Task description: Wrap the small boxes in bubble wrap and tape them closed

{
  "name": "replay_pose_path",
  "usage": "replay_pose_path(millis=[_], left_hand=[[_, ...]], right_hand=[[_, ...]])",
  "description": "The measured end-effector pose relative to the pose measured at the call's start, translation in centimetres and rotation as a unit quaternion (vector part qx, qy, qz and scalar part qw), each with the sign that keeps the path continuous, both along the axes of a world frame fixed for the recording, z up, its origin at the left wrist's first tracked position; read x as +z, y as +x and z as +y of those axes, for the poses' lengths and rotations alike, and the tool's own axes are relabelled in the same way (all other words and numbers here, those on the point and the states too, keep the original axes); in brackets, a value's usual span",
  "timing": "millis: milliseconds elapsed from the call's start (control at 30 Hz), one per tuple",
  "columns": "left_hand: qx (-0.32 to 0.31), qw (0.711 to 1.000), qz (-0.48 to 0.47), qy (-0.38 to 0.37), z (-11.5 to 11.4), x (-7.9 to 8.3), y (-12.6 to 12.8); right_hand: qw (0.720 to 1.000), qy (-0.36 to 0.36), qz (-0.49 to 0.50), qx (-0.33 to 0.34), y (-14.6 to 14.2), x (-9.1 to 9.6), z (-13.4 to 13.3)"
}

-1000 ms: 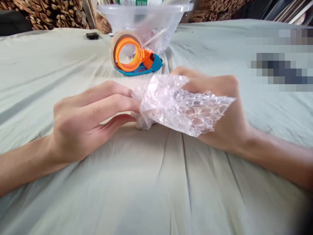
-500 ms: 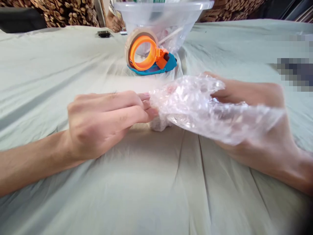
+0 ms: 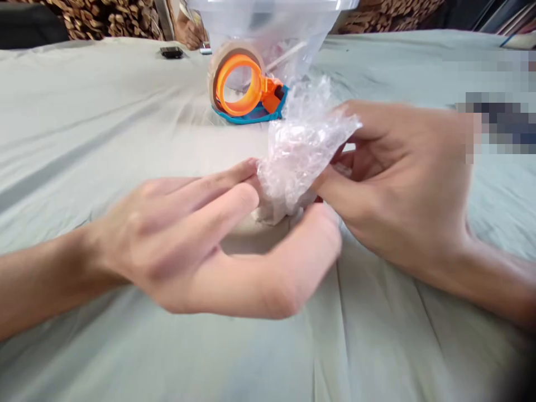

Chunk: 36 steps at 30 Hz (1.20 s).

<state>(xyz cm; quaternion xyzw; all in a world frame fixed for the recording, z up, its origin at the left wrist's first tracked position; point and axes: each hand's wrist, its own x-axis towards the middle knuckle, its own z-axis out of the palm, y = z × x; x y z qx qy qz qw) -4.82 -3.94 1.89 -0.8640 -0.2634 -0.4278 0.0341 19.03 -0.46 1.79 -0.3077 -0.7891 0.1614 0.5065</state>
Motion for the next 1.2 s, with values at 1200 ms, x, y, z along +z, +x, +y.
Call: replay_pose_path(millis=[1200], left_hand=[[0.034, 0.996, 0.087, 0.009, 0.2, -1.3, -0.1]], right_hand=[[0.983, 0.106, -0.119, 0.086, 2.3, -1.0, 0.9]])
